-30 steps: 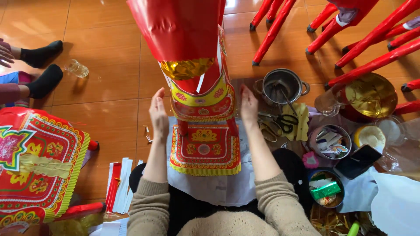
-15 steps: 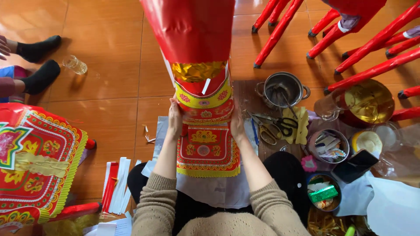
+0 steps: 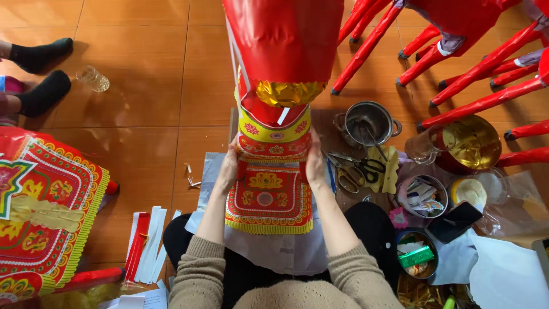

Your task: Decorating a paper horse model by cutting and gluing decorative paper

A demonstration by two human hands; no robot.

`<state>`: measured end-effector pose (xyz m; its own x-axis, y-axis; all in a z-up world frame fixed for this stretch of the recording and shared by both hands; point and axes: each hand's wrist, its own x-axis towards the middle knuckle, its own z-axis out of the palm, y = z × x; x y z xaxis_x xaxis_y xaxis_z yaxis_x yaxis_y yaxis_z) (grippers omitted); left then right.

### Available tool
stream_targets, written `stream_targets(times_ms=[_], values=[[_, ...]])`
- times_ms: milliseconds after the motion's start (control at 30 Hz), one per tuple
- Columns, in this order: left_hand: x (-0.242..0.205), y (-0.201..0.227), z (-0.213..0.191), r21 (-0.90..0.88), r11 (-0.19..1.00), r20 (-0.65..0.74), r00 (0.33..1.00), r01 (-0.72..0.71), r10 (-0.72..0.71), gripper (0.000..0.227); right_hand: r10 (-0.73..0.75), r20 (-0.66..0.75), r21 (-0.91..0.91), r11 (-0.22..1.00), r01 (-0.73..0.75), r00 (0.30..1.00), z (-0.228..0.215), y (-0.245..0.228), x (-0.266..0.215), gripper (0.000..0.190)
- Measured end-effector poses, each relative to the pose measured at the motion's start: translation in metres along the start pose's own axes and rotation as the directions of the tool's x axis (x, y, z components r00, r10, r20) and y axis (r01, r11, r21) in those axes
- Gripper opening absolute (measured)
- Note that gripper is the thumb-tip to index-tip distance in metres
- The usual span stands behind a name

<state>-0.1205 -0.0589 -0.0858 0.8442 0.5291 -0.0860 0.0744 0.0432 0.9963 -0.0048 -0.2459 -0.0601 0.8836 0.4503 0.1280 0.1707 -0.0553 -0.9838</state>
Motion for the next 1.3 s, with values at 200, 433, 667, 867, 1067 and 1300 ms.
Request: stream_targets(times_ms=[200, 433, 667, 867, 1067, 1300], values=[[-0.007, -0.044, -0.029, 0.056, 0.998, 0.016, 1.0, 0.008, -0.009, 0.059, 0.09, -0.012, -0.063, 0.994, -0.09, 0.996, -0.031, 0.054, -0.013, 0.057], [0.003, -0.098, -0.028, 0.485, 0.874, 0.09, 0.996, -0.027, -0.02, 0.072, 0.306, 0.044, -0.442, 0.86, -0.256, 0.951, -0.021, 0.065, -0.032, 0.083], [0.022, -0.15, -0.055, 0.777, 0.629, 0.063, 0.997, -0.029, -0.033, 0.101, 0.286, 0.012, -0.413, 0.874, -0.256, 0.958, -0.044, 0.086, -0.031, 0.096], [0.022, 0.018, -0.032, 0.612, 0.669, -0.07, 0.814, -0.421, 0.576, 0.046, -0.301, -0.202, -0.306, 0.923, 0.232, 0.932, -0.028, -0.062, -0.009, 0.029], [0.032, 0.159, 0.037, 0.524, 0.661, -0.21, 0.67, -0.538, 0.712, 0.066, -0.7, -0.014, -0.452, 0.641, 0.62, 0.714, 0.017, -0.122, 0.029, 0.045], [0.071, 0.148, 0.015, 0.636, 0.542, -0.304, 0.467, -0.549, 0.83, 0.01, -0.647, -0.145, -0.506, 0.698, 0.506, 0.748, -0.022, -0.105, 0.051, 0.029]])
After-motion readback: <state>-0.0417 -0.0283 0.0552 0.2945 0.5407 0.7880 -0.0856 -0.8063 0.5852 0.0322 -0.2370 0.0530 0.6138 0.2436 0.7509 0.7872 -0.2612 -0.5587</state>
